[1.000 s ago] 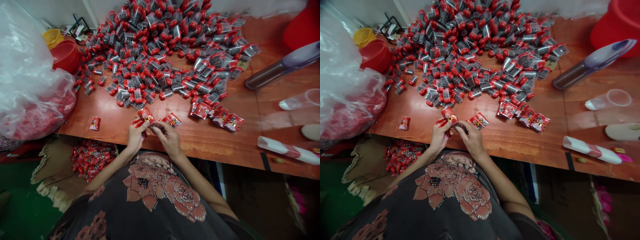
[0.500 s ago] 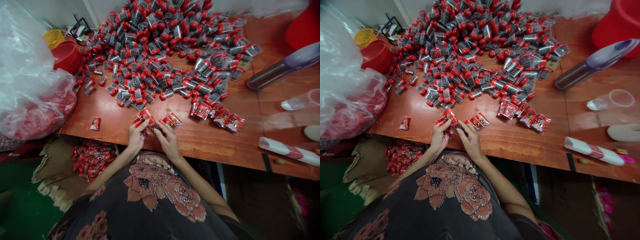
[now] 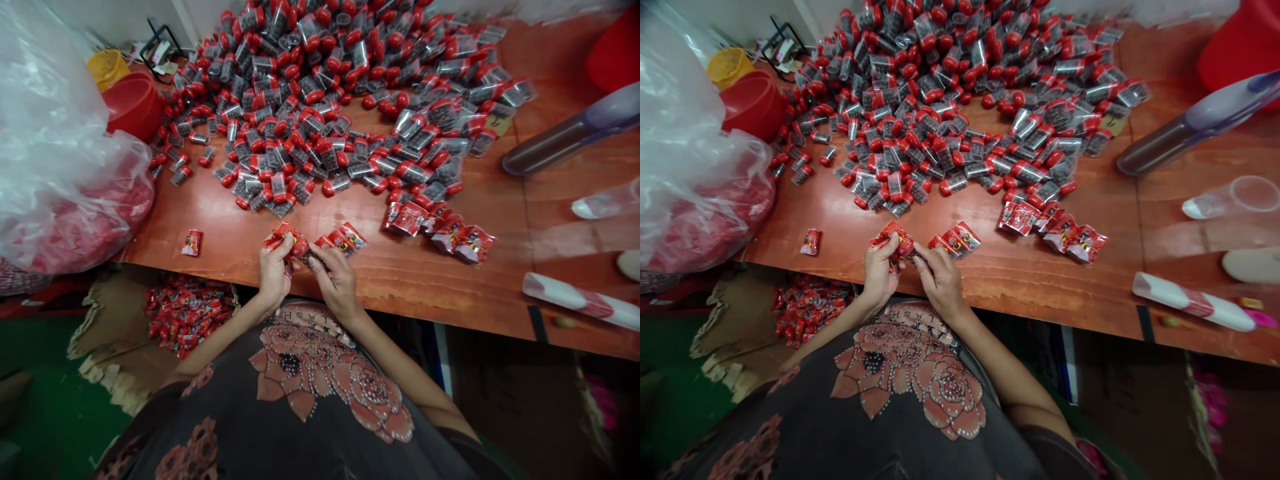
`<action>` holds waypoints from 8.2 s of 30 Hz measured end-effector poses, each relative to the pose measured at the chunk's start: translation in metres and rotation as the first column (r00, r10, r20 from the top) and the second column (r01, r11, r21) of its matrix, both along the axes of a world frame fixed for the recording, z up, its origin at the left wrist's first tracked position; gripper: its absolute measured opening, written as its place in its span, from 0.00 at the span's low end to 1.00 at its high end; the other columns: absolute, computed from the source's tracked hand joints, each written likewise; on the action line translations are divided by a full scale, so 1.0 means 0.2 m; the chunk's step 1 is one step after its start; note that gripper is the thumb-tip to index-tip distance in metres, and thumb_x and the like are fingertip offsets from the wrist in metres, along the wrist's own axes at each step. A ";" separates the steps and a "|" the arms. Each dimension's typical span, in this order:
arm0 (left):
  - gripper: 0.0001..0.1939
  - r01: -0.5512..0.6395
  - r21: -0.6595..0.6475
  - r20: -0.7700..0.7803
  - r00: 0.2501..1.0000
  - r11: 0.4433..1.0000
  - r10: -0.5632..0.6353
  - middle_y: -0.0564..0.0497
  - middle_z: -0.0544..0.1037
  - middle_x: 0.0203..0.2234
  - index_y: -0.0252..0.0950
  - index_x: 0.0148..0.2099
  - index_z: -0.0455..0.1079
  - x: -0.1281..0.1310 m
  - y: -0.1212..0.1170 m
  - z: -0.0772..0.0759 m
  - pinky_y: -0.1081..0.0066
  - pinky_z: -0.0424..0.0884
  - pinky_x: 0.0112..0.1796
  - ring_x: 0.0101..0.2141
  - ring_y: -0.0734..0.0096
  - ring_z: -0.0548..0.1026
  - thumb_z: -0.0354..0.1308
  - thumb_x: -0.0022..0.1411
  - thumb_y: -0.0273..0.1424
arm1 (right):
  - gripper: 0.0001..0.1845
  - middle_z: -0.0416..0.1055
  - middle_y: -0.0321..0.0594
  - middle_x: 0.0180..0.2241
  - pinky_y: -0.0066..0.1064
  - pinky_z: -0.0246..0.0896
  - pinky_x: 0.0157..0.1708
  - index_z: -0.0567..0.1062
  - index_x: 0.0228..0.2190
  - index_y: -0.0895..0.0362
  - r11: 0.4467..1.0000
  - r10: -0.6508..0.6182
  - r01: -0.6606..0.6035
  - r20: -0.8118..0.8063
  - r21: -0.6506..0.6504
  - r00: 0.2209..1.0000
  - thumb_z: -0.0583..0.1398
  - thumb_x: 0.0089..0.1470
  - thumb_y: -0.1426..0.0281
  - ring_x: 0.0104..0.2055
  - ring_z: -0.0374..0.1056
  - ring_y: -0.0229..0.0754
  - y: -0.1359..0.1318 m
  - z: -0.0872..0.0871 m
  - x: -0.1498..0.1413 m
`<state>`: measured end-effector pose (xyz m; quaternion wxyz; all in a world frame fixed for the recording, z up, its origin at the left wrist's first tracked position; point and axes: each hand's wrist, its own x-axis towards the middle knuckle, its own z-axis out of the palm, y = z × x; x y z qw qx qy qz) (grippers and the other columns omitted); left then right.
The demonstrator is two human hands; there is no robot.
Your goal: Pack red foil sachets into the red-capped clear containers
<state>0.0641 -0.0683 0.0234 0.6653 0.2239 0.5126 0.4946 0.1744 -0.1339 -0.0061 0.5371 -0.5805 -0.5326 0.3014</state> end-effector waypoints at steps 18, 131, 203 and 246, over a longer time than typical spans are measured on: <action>0.23 0.158 0.080 0.048 0.986 0.984 -0.162 0.55 0.79 0.31 0.39 0.46 0.75 0.01 -0.08 0.00 0.77 0.67 0.21 0.23 0.80 0.72 0.74 0.45 0.30 | 0.13 0.74 0.39 0.41 0.38 0.73 0.43 0.70 0.45 0.49 0.976 -0.209 0.158 -0.433 -0.151 0.877 0.61 0.58 0.63 0.42 0.73 0.42 -0.01 -0.01 -0.06; 0.15 0.113 0.173 -0.132 0.987 0.978 -0.091 0.57 0.73 0.25 0.41 0.35 0.68 -0.09 -0.05 0.06 0.77 0.59 0.13 0.16 0.81 0.65 0.71 0.52 0.37 | 0.33 0.60 0.41 0.42 0.41 0.72 0.41 0.61 0.61 0.33 0.987 0.030 -0.061 0.197 0.150 0.980 0.52 0.62 0.78 0.42 0.66 0.44 -0.06 -0.08 0.04; 0.13 0.033 0.159 -0.091 0.996 0.987 -0.018 0.54 0.76 0.27 0.39 0.34 0.70 -0.10 -0.02 0.09 0.78 0.59 0.16 0.20 0.81 0.69 0.70 0.53 0.37 | 0.28 0.75 0.40 0.38 0.36 0.72 0.38 0.67 0.59 0.45 0.974 0.041 -0.102 0.285 0.203 0.958 0.60 0.58 0.73 0.37 0.72 0.43 -0.06 0.00 0.00; 0.15 0.135 -0.061 0.149 0.981 0.989 -0.125 0.51 0.78 0.25 0.33 0.31 0.76 -0.07 -0.05 0.03 0.81 0.61 0.15 0.21 0.79 0.71 0.75 0.42 0.35 | 0.21 0.74 0.40 0.47 0.46 0.69 0.51 0.71 0.53 0.45 0.998 -0.008 0.011 -0.052 0.061 0.999 0.60 0.60 0.72 0.49 0.70 0.45 -0.05 0.00 -0.03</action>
